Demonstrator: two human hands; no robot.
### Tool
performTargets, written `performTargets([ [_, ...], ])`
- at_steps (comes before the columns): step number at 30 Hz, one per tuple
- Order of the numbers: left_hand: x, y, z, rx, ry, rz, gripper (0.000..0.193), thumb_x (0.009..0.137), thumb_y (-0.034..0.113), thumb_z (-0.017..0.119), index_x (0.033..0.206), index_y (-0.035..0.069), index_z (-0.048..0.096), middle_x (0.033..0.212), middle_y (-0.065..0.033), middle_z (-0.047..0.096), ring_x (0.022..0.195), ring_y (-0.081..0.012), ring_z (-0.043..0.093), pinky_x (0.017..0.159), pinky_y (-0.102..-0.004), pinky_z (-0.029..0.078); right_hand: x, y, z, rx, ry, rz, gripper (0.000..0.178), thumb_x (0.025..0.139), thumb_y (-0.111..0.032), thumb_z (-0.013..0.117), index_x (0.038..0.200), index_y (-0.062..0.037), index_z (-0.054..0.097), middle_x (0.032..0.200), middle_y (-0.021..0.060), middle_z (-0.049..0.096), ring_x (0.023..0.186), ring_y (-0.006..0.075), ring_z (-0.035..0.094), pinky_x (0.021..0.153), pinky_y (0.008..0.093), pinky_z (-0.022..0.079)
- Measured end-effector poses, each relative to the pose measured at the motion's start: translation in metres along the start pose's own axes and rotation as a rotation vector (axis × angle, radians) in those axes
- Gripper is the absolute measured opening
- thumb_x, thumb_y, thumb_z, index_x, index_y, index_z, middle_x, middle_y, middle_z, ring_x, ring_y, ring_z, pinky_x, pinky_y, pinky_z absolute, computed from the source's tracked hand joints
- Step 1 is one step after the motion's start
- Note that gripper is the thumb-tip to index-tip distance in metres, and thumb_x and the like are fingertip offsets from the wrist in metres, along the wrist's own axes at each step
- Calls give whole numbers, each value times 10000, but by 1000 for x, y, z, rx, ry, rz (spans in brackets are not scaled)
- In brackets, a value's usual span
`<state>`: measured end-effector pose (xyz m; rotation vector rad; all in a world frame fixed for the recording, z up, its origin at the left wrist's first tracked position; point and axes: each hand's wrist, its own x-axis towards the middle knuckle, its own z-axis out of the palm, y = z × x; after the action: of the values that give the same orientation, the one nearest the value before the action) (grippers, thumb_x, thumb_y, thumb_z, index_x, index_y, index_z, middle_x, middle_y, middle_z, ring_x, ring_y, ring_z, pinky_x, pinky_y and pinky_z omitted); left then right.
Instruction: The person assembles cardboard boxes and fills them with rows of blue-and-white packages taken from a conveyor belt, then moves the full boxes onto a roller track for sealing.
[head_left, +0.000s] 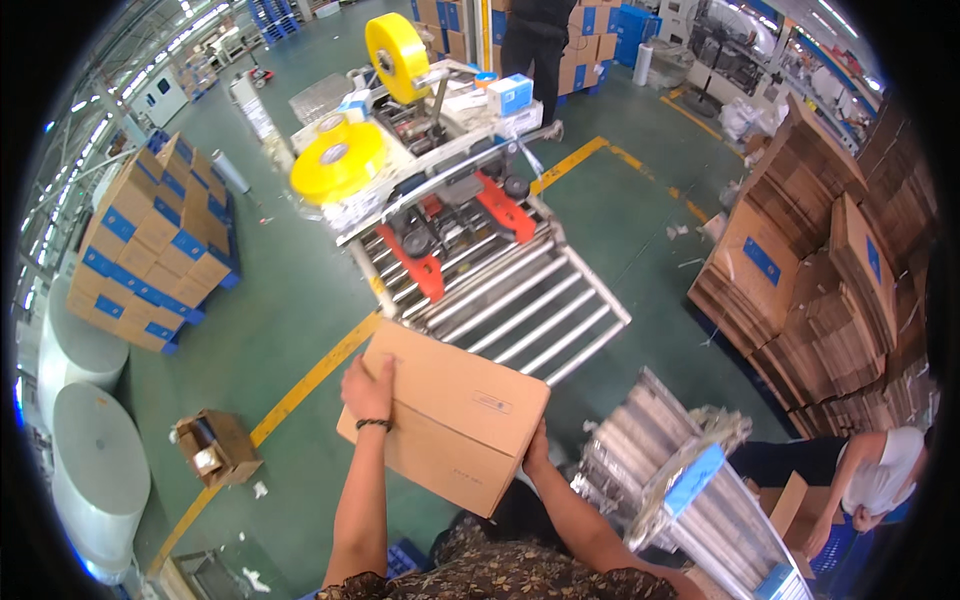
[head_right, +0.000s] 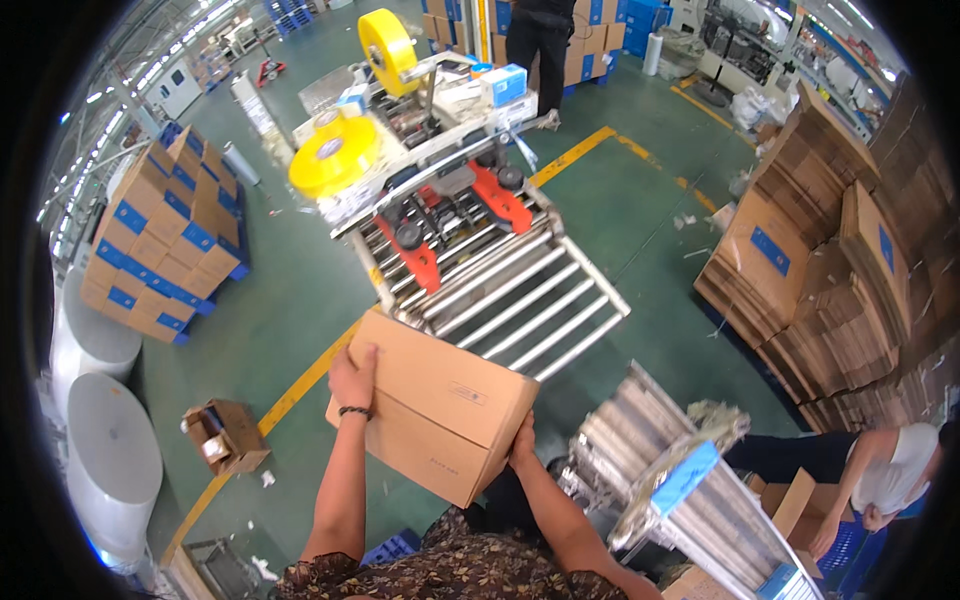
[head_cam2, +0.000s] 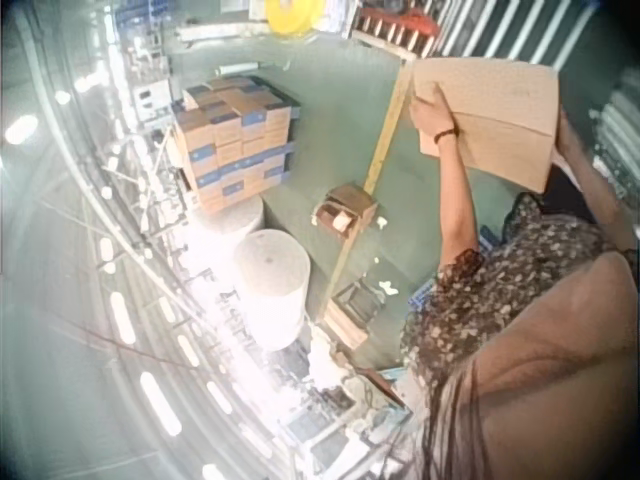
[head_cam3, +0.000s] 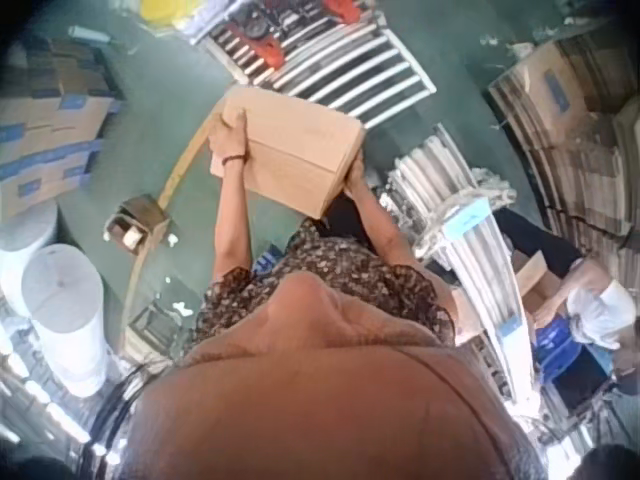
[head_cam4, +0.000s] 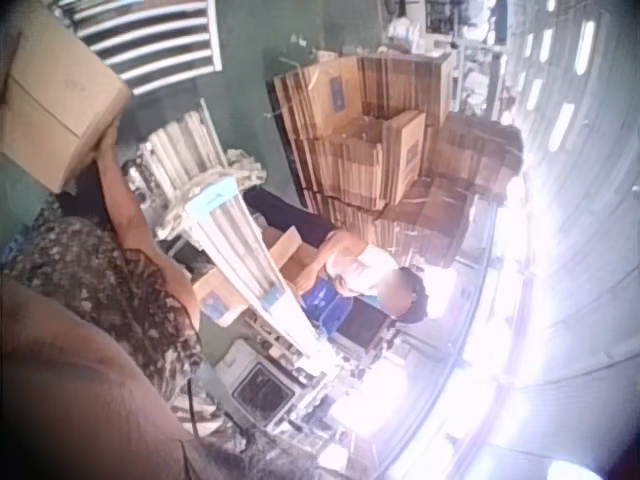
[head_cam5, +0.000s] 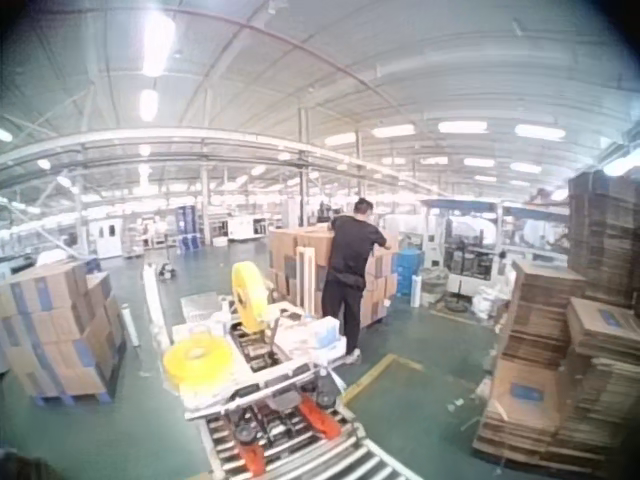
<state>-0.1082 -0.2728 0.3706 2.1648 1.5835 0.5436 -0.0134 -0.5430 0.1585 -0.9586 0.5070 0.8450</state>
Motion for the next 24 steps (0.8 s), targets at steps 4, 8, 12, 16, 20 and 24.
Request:
performTargets([
  [4,43,78,114,287,-51,537,722,884,462,571,1457,65,382,1487,-211,377,1398,-388,300,1146,-511,227,45,-43,11,-244,218,96,673,976,-642,328,1323,-97,515,1242,66,607,1153,191,547,972,318,417],
  [8,40,100,196,198,-433,1000,709,941,471,473,1515,102,280,1585,-113,234,1463,-337,185,1181,-513,142,50,-69,40,13,245,-282,687,994,-606,322,1357,-47,488,1287,113,584,1189,245,516,1012,330,373],
  [12,55,131,216,238,-554,1161,703,954,505,438,1524,133,262,1590,-74,233,1477,-279,168,1194,-486,117,62,-63,59,-402,725,-662,674,1022,-536,314,1306,50,487,1220,195,605,1072,336,586,939,396,444],
  [16,111,166,236,146,-624,1289,732,945,514,451,1529,123,247,1595,-82,222,1484,-269,151,1200,-472,100,108,-65,106,-443,954,-754,593,1037,-456,327,1198,84,512,1085,280,617,980,385,605,873,445,458],
  [20,191,191,258,118,-638,1218,737,942,456,464,1525,65,237,1604,-116,189,1492,-273,121,1206,-475,71,166,-86,145,-727,1042,-700,451,1048,-341,323,1121,42,550,1059,274,607,947,430,594,836,465,461],
  [24,238,195,267,98,-634,1245,712,921,354,502,1502,14,270,1582,-152,237,1485,-293,150,1207,-456,103,201,-129,263,-735,959,-623,439,1042,-363,337,1074,29,533,1013,291,588,968,465,564,853,500,434],
])
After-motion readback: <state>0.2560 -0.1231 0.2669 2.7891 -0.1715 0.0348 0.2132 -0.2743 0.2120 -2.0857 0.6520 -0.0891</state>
